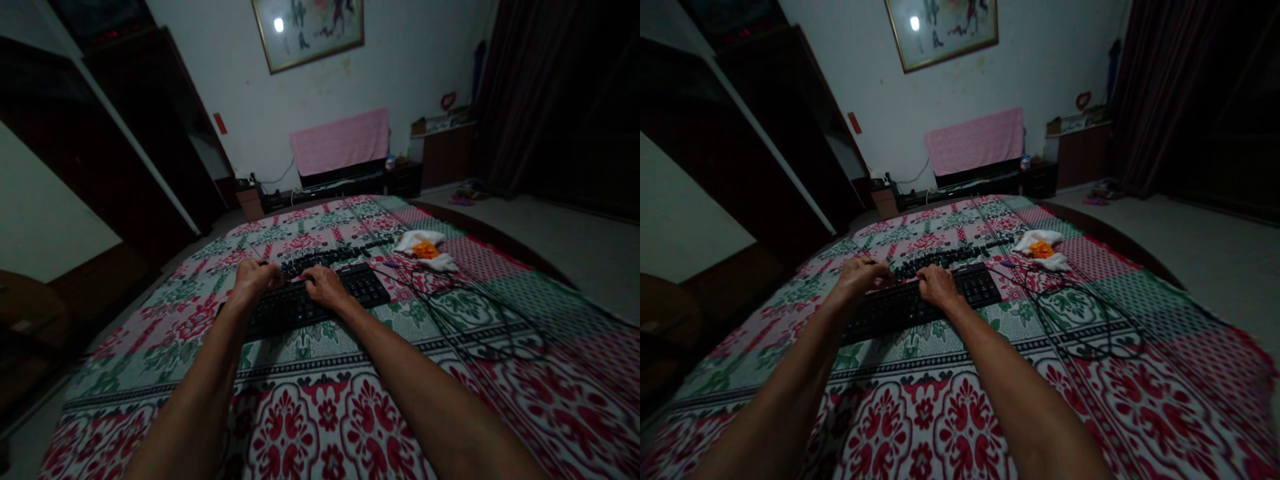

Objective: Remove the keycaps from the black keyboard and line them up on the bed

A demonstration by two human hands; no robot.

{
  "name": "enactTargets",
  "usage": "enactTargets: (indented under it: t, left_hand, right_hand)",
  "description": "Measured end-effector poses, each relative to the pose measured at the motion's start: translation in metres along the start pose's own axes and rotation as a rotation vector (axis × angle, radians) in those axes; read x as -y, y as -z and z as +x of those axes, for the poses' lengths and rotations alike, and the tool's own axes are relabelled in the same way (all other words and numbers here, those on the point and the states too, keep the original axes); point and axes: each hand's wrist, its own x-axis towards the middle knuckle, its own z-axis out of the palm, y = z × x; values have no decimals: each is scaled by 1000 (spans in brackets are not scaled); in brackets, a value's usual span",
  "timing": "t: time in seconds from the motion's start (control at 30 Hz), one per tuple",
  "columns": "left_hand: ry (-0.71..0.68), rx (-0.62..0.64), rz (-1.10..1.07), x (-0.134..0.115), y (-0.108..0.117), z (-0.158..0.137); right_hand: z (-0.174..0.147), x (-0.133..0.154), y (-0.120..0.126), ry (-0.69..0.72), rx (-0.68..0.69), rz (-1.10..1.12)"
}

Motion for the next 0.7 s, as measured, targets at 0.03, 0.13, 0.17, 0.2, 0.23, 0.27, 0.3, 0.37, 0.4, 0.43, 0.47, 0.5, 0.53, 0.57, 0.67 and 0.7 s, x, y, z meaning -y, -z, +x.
enactTargets:
  t: [0.03, 0.13, 0.17, 0.2, 0.23, 0.27, 0.3, 0.37, 0.4, 0.43, 0.47, 0.5, 0.53, 0.57, 0.67, 0.7]
  left_hand:
    - [37, 22, -78, 3, -3, -3]
    - [97, 85, -214, 10, -9, -8]
    - [102, 99, -235, 11, -10, -8]
    - [102, 106, -254, 13, -10, -7]
    - [99, 112, -275, 14, -11, -6]
    - [95, 117, -300, 16, -12, -5]
    - [92, 124, -324, 18, -13, -4]
    - [70, 131, -360, 23, -17, -3]
    - [46, 125, -366, 25, -19, -3]
    - [16, 118, -366, 27, -22, -4]
    - [-15, 109, -363, 28, -24, -5]
    - [-46, 108, -364, 29, -26, -6]
    - [-69, 116, -372, 31, -27, -7]
    - [-82, 123, -389, 32, -28, -8]
    - [-67, 93, -517, 36, -28, -6]
    - [-49, 68, -562, 38, -28, -5]
  right_hand:
    - [1, 2, 1, 32, -8, 78]
    - [6, 7, 2, 153, 54, 388]
    - [7, 8, 0, 169, 83, 487]
    - [8, 9, -2, 165, 102, 567]
    - [9, 9, -4, 145, 108, 627]
    - [9, 9, -6, 116, 108, 670]
    - [10, 8, -8, 82, 105, 698]
    - [10, 6, -10, 23, 109, 723]
    - [10, 4, -10, 3, 115, 722]
    - [10, 3, -8, -8, 121, 713]
    - [10, 2, -7, -11, 128, 699]
    - [10, 0, -4, -7, 135, 677]
    - [10, -1, -1, 1, 142, 645]
    - [10, -2, 2, 12, 145, 597]
    - [11, -7, 11, 53, 132, 414]
    - [11, -10, 13, 55, 118, 365]
